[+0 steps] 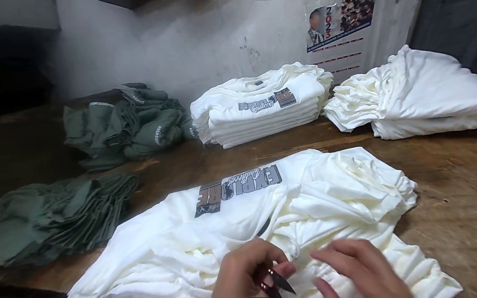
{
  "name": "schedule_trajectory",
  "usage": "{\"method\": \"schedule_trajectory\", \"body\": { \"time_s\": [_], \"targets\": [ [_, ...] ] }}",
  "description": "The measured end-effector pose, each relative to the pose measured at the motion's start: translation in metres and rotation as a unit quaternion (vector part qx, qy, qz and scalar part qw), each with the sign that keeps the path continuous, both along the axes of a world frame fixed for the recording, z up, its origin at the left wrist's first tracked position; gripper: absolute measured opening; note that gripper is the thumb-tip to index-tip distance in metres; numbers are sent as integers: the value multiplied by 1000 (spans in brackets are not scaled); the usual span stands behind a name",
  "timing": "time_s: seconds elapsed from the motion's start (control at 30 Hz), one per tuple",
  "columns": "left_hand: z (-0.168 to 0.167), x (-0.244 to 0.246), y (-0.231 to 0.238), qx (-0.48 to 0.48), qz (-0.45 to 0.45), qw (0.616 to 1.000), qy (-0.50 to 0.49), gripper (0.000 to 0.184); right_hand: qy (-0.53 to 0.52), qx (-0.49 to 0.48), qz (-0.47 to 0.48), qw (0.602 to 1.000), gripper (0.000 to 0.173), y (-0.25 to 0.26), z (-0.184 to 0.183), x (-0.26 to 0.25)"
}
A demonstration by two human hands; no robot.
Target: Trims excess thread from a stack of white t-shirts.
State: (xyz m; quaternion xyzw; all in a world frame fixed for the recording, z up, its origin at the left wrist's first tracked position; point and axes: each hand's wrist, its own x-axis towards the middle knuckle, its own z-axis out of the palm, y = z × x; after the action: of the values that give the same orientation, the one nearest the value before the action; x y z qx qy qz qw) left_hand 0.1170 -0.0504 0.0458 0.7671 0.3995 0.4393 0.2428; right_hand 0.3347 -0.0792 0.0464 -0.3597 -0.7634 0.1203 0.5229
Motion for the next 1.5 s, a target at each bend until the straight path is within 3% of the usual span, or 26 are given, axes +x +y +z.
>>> {"method": "schedule_trajectory", "body": {
  "time_s": [0.03,0.1,0.17,0.27,0.33,0.5,0.6,0.7,0.77,0.83,0.93,1.03,1.13,1.2,1.23,1.3,1.33,1.43,1.5],
  "targets": [
    [1,0,1,-7,-18,1000,-6,14,-52,23,-41,998,24,18,-10,-7],
    [3,2,2,-4,-46,999,0,9,-94,74,-96,988,16,31,-25,-21],
    [6,1,4,15,-47,999,23,13,-66,112,-151,980,10,30,-33,-26],
    [6,-11,15,97,6,992,75,39,29,116,-187,975,12,24,-37,-18],
    [1,-15,23,152,40,983,95,29,58,101,-180,977,14,22,-38,-13],
    [-9,4,31,211,25,968,135,11,83,70,-129,986,16,17,-37,-19],
    [-2,0,32,124,26,981,146,16,35,27,-128,991,25,8,-32,-10],
    [15,-9,45,-123,-102,974,158,50,-82,-16,-189,978,29,9,-26,-12],
    [25,-5,60,-180,-99,967,153,63,-159,-19,-182,970,29,15,-26,-19],
    [34,3,67,-158,7,972,171,57,-122,-18,-144,982,12,13,-26,-21],
    [24,12,80,-39,151,969,192,35,-126,-129,-68,981,12,-10,-1,-1],
    [9,10,91,8,120,974,191,5,-194,-209,-59,957,31,-18,14,12],
    [13,8,91,-25,111,978,176,6,-132,-104,-182,969,40,1,9,-13],
    [17,5,92,-65,116,979,156,14,-167,-68,-196,964,55,25,-6,-34],
    [18,2,93,-75,116,979,153,16,-194,-68,-172,963,52,33,-15,-40],
    [18,-4,96,-83,110,979,153,19,-181,-27,-118,976,19,39,-26,-40],
    [17,-8,98,-82,104,980,149,19,-149,-5,-91,985,11,35,-24,-35],
    [10,-14,102,-82,80,986,123,20,-108,-53,-10,993,11,9,-2,-5],
    [6,-13,103,-89,65,988,112,21,-172,-133,45,975,15,-3,11,17]
  ]
}}
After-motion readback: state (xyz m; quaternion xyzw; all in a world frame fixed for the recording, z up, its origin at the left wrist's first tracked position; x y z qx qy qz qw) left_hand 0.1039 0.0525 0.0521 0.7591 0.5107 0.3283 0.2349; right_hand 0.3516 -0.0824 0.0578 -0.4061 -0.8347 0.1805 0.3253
